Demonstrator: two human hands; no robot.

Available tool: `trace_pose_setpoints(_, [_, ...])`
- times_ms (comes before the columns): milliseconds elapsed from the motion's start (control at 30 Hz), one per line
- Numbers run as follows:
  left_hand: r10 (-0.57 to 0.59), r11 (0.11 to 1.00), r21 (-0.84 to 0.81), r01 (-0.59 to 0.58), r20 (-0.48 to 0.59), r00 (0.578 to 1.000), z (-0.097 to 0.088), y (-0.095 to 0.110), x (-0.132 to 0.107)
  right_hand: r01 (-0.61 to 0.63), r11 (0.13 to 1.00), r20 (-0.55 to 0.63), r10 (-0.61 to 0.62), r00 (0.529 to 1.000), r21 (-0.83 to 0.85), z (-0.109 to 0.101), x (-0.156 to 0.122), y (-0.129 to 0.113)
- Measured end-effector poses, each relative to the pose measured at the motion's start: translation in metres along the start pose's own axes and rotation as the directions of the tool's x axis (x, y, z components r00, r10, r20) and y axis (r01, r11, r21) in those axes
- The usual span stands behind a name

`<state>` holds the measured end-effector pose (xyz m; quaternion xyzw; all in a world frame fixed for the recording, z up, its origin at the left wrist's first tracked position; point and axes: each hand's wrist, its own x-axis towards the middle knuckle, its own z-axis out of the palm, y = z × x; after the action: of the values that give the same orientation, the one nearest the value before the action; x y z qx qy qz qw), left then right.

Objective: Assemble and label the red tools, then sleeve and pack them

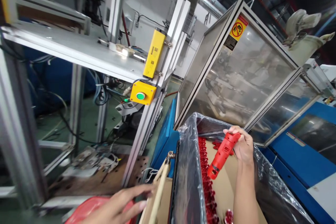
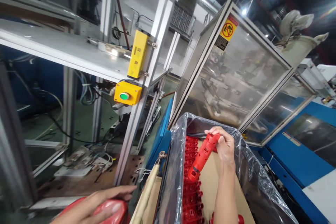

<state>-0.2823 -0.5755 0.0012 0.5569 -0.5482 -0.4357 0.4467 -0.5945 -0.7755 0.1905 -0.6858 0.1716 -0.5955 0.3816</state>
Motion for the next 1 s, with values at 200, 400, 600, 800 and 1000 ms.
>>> trace_pose_setpoints(200, [0.012,0.987,-0.157,0.012,0.151,0.988,0.028,0.057,-0.001,-0.039,0.99,-0.055,0.046,0.997,0.135,0.03,0.001,-0.008])
trace_pose_setpoints(400, [0.189,0.72,-0.693,-0.028,0.157,0.969,0.057,0.108,0.028,-0.128,0.958,0.011,0.129,0.992,0.257,0.088,-0.006,-0.007])
trace_pose_setpoints(600, [0.275,0.202,-0.967,0.155,0.208,0.939,0.038,0.131,0.032,-0.231,0.973,0.248,0.226,0.942,-0.008,0.153,-0.01,-0.018])
trace_pose_setpoints(800, [0.073,0.104,-0.972,-0.209,-0.202,0.977,-0.03,0.111,0.019,0.275,0.744,0.481,0.071,0.874,-0.609,0.193,-0.035,-0.029])
trace_pose_setpoints(1000, [0.097,0.156,-0.911,-0.381,-0.37,0.924,-0.116,0.105,0.013,0.552,0.659,0.667,-0.101,0.739,-0.511,0.299,-0.04,-0.014])
